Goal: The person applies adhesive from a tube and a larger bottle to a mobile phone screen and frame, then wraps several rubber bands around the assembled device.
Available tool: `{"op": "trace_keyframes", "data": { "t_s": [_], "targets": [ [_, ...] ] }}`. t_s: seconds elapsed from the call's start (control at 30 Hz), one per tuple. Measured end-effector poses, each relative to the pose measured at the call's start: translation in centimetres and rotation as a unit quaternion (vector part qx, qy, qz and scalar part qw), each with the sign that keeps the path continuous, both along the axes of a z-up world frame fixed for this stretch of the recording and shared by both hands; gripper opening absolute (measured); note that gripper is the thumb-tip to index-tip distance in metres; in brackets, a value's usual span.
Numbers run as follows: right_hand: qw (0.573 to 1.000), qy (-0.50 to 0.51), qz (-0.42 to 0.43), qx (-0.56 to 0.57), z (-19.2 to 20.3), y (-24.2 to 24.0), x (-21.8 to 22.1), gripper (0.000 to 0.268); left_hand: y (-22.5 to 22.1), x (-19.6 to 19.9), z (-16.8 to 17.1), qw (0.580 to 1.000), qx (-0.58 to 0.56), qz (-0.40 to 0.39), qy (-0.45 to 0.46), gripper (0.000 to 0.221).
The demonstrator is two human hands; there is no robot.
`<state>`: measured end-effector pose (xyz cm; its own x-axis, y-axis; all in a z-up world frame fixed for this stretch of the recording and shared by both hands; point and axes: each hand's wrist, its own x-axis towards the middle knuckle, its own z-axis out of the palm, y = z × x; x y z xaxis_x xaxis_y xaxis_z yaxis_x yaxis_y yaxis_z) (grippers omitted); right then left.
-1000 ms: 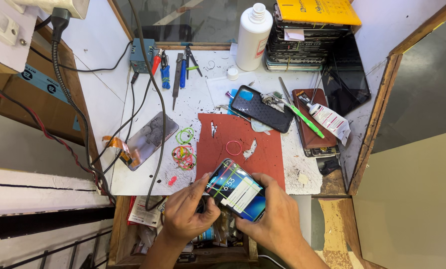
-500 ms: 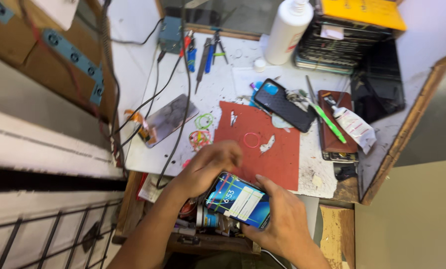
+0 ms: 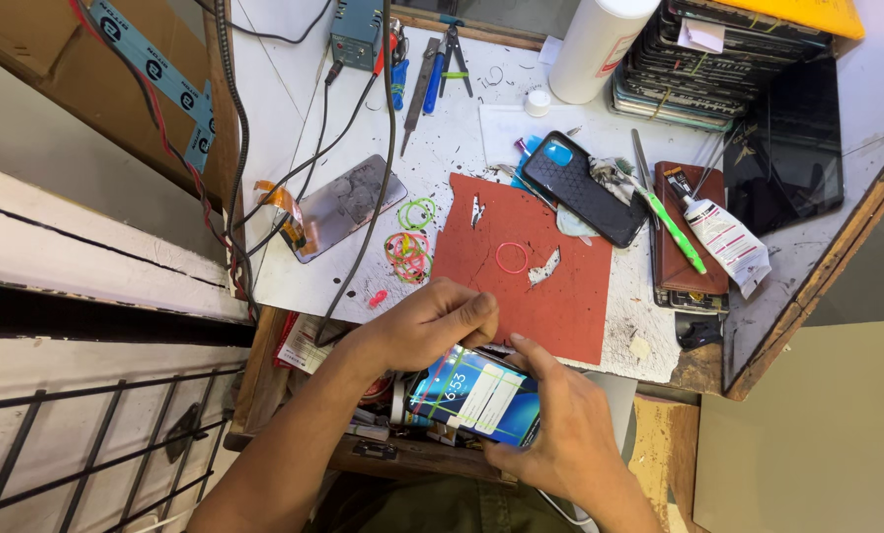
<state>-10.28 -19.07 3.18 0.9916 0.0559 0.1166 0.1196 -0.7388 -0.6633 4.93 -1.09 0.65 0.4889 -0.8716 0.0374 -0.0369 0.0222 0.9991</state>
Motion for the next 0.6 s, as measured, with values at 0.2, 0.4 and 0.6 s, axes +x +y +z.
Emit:
{"op": "trace_keyframes", "data": {
  "t_s": [0.2,0.4,0.6],
  "targets": [
    [1.0,0.004,0.001,-0.008,-0.1,0.2,0.2,0.112,0.4,0.2,-1.4,1.0,0.023,-0.012,-0.004,0.059],
    [0.985,0.035,-0.12,0.122,-0.5,1.2,0.6,0.115,-0.3,-2.2,-2.3,0.931,-0.206,0.097,0.286,0.07],
    [0.929,-0.033,-0.11,0.35,-2.9,1.8,0.5,0.116,-3.7,-7.2,-2.5,0.833,-0.285,0.129,0.457,0.078]
  ]
}}
